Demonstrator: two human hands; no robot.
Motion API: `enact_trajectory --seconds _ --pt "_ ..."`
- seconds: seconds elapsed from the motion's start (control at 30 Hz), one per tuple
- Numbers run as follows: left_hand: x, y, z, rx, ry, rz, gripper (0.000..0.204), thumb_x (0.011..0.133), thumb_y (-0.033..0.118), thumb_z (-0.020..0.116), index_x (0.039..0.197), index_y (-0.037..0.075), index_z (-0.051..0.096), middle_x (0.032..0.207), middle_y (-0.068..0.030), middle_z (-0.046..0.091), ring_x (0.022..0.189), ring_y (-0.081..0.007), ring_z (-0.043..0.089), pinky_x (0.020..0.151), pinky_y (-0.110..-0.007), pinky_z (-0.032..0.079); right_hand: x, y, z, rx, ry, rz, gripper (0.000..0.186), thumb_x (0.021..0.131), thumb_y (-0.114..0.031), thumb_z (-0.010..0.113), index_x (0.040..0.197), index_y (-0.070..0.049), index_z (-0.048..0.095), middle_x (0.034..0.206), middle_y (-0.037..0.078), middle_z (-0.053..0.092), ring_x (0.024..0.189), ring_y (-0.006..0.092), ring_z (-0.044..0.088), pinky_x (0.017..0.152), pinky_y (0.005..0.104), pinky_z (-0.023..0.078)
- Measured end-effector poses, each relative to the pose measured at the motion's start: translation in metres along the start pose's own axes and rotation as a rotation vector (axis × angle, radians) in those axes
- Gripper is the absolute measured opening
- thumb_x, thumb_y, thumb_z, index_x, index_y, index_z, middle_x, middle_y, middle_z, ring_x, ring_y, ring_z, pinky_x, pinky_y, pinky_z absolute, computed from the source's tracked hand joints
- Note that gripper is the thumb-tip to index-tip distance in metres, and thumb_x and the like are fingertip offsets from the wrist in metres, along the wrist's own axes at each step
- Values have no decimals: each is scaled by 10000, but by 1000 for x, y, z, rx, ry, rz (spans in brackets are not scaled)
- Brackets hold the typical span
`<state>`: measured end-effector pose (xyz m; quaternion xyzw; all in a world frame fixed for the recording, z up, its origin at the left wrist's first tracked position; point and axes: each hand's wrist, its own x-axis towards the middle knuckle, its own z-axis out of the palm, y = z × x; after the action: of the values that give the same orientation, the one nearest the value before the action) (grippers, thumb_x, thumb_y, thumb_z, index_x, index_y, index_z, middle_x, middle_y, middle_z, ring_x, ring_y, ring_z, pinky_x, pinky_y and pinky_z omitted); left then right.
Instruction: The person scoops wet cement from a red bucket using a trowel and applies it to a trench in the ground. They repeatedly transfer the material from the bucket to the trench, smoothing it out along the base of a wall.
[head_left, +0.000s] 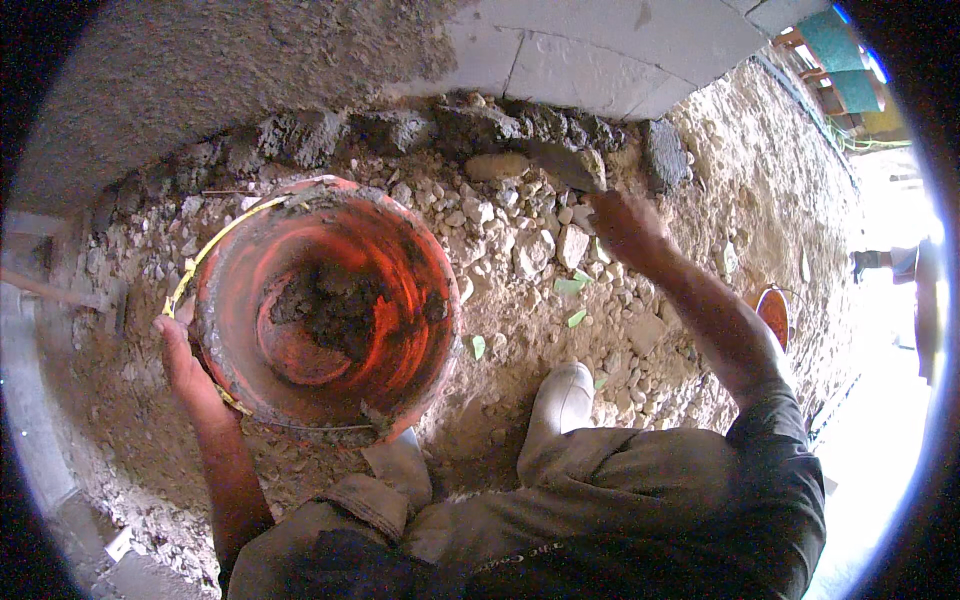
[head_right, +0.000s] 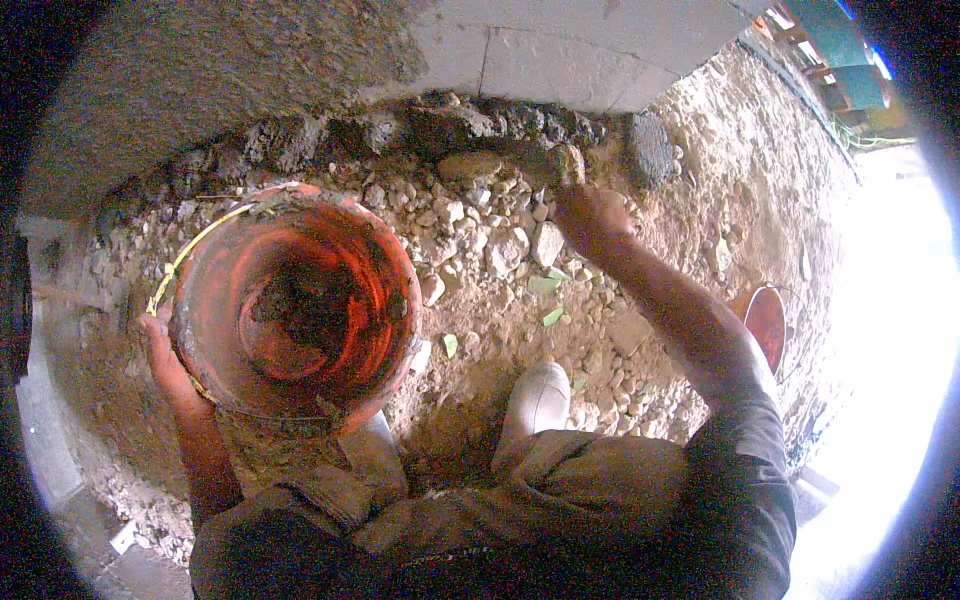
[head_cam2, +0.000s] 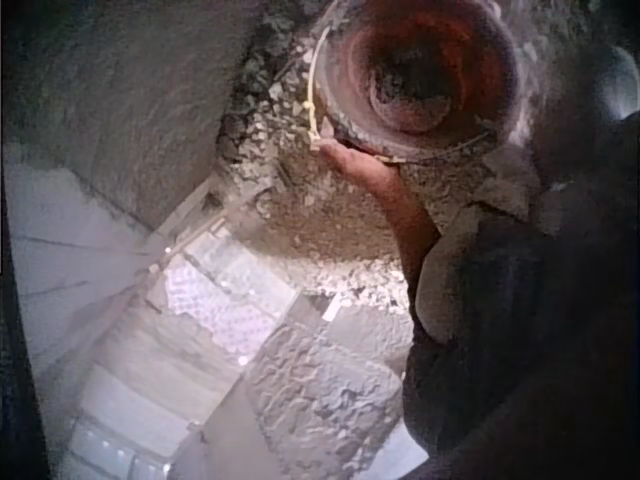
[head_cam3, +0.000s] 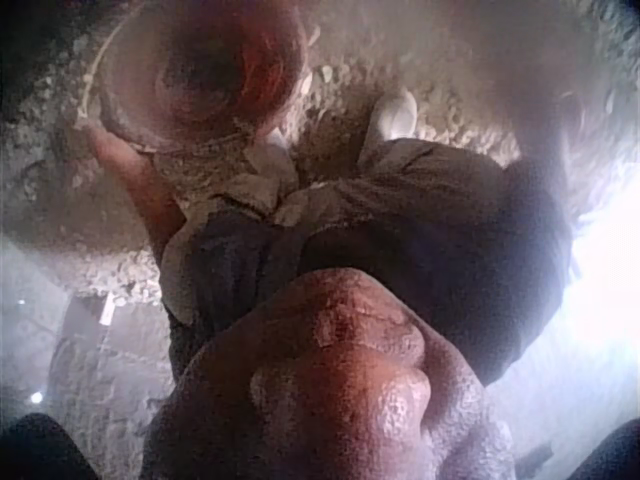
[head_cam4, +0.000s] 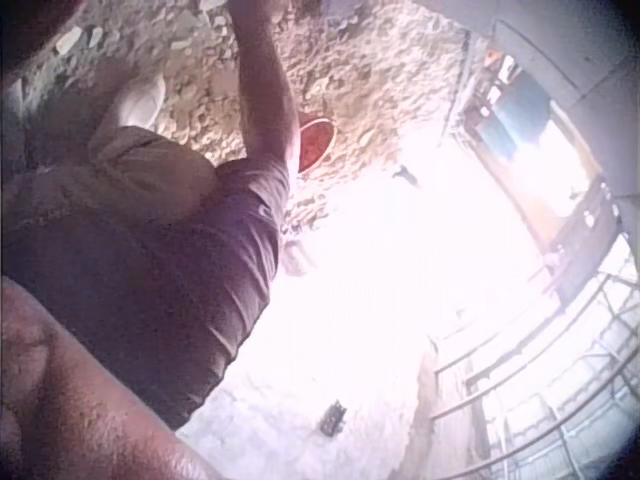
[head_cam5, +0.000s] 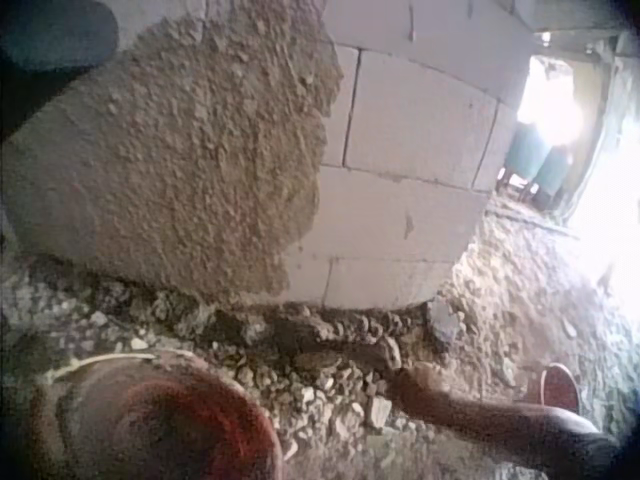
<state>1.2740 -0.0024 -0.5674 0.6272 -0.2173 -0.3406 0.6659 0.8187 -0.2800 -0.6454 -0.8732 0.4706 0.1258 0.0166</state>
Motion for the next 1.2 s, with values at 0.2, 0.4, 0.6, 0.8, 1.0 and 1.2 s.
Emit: enact_trajectory --seconds 0.2,0.4,0.6,0.8,1.0,1.2 --pt "-3 3 -10 -11 75 -50 691 935 560 327 1239 -41 480 1189 -143 564 1078 -274 541 965 -384 393 -15 -15 -63 83 -130 -238 262 841 -240 556 1006 -36 557 845 195 641 782 368 642 670 464 529" --pt "-2 3 -6 -20 89 -56 697 935 554 347 1250 -56 468 1204 -150 547 1098 -262 526 970 -379 385 5 -24 -87 97 -81 -42 315 837 -260 582 1083 -69 541 878 184 626 819 366 624 691 465 507" --pt "-2 12 -3 -8 81 -40 684 942 546 340 1224 -59 490 1172 -148 561 1070 -256 538 952 -374 396 52 -32 -6 -241 74 -243 308 875 -190 507 1178 -137 511 1040 133 611 825 311 647 658 441 542" --pt "5 -6 -17 -1 93 -104 701 929 572 341 1242 -37 493 1239 -130 538 1122 -267 517 977 -378 389 122 -18 -8 -82 -87 -318 305 848 -193 522 1145 -128 532 895 163 632 791 316 647 663 453 532" --pt "0 7 -3 16 127 -18 648 953 533 322 1182 -32 540 1168 -113 566 1091 -226 513 966 -356 368 89 -25 -75 -245 -250 -435 355 804 -220 609 1131 -104 533 889 186 619 850 337 624 705 451 517" --pt "11 -6 -33 11 143 -93 688 945 554 318 1207 -52 511 1215 -125 537 1107 -234 498 992 -349 343 41 -5 -81 -8 133 -370 268 887 -250 455 1040 -102 618 967 157 656 892 294 653 763 432 534"
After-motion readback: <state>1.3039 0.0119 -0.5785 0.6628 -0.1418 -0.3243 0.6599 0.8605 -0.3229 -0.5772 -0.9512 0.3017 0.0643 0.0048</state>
